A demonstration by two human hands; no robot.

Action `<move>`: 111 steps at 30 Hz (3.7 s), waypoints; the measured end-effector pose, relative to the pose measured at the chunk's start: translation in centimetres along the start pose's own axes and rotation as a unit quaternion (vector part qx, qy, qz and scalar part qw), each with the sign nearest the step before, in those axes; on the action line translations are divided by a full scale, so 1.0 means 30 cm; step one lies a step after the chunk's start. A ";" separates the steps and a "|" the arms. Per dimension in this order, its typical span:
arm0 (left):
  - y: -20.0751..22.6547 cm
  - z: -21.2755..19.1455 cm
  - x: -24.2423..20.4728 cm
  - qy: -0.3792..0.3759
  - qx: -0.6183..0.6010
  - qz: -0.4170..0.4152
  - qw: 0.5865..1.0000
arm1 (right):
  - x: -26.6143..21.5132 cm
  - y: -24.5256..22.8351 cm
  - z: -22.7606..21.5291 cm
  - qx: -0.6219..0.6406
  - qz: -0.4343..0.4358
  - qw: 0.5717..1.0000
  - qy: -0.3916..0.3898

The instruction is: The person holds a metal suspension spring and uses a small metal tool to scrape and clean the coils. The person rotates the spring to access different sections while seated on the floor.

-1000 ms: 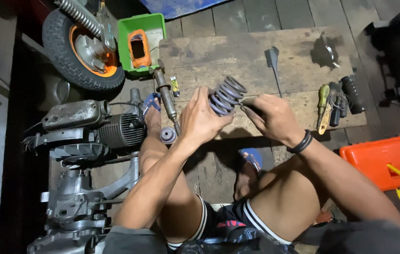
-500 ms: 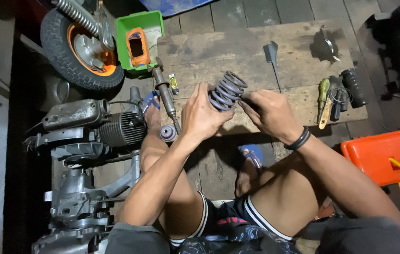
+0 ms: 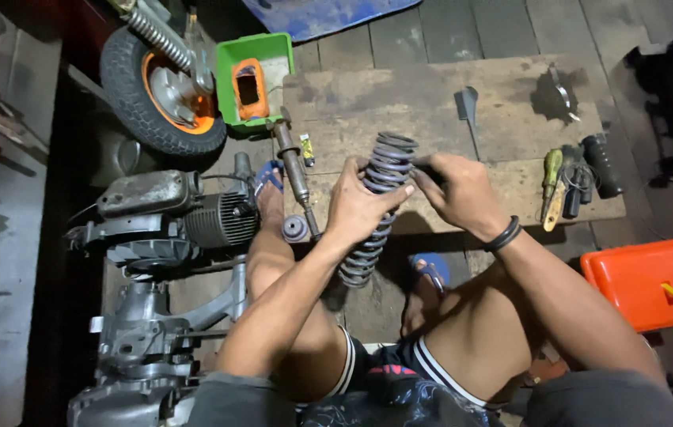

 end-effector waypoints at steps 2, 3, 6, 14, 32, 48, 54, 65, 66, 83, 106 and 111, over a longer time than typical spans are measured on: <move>0.038 -0.024 -0.027 0.004 0.003 0.021 1.000 | -0.011 0.002 0.010 0.009 0.005 1.000 0.004; 0.068 -0.034 -0.036 0.007 0.006 0.043 0.999 | -0.010 0.010 0.012 0.016 0.011 1.000 0.009; 0.066 -0.051 -0.040 0.016 -0.001 0.049 0.999 | -0.026 0.025 0.054 -0.022 -0.024 0.999 0.016; 0.011 -0.082 -0.013 0.049 -0.018 0.032 0.998 | -0.018 0.077 0.086 0.036 -0.045 0.996 0.067; 0.014 -0.064 -0.014 0.012 0.011 0.033 0.999 | -0.022 0.154 0.072 0.115 0.073 0.991 0.011; 0.003 -0.090 0.018 0.061 0.082 0.071 0.992 | -0.041 0.127 0.111 0.106 0.092 0.988 -0.057; -0.046 -0.164 0.066 0.106 0.076 0.109 0.986 | -0.053 0.143 0.027 0.116 0.129 0.985 -0.013; 0.001 -0.158 0.037 0.098 0.057 0.122 0.986 | 0.026 0.059 -0.026 0.182 0.123 0.975 0.017; -0.006 -0.156 0.036 0.098 0.050 0.124 0.986 | 0.035 0.038 -0.026 0.189 0.114 0.975 0.012; 0.058 -0.164 0.004 0.103 0.102 0.198 0.969 | 0.034 0.034 0.036 0.203 0.083 0.974 -0.057; 0.060 -0.081 -0.034 0.012 0.090 0.267 0.960 | 0.007 0.018 0.039 0.128 0.086 0.981 -0.119; 0.019 -0.126 0.012 0.039 0.088 0.316 0.944 | 0.023 -0.116 -0.040 0.089 -0.031 0.991 -0.096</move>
Point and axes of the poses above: each hand's wrist, its own x-axis towards the middle knuckle, its own z-axis out of the palm, y = z × x, the point moved 10 cm from there along x, towards the middle knuckle, and after that the axes turned 4 degrees about z, right-handed, at the moved point
